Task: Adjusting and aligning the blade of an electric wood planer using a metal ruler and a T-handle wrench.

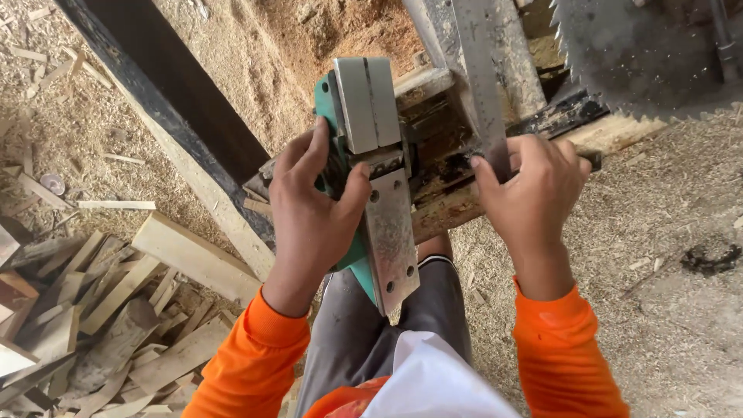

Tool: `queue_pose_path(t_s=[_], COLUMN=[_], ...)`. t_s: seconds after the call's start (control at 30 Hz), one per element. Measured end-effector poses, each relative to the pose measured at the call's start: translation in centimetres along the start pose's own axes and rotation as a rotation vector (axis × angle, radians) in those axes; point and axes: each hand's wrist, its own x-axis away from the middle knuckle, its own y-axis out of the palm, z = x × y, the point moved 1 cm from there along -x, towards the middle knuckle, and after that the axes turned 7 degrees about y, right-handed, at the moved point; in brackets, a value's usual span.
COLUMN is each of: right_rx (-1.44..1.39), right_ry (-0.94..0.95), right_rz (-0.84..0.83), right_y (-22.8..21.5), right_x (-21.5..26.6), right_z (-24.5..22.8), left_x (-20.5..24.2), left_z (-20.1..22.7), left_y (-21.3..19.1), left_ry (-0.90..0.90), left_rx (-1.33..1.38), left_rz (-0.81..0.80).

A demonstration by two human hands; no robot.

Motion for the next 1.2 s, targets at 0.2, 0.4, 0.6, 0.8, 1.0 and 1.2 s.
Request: queue_pose_path(t_s=[0.2,0.4,0.6,0.8,1.0,1.2], right_rx=[-0.409,-1.056,-1.093,-0.942,-0.876,-0.851], right_ry=[0.273,0.181,0.227,0.226,0.155,0.134], right_rz=[-0.391,-0.040,0.143,0.199,0.184,0.150], right_y=[-3.6,2.0,4.2,4.4,3.6,2.3], right_x=[0.7,1.7,2.1,2.1,1.4,1.2], right_z=[-1.9,-3.3,-5.5,-5.6,-5.8,-6.5], left_x=[0.2,0.1,0.2,0.3,0.1,0.0], left_z=[0.3,0.1,0.2,-0.1,-0.1,0.2], left_y=[0.0,0.0,0.0,-0.1,0.0,0.0], left_ry=[0.059,0.021,0.029,0.076,0.042,0.070], left_rx=[-0.065,-0.060,-0.076,-0.113,-0.115,-0.092], left_rz=[0.005,-0.036,-0.040,-0.018,-0.029,-0.025])
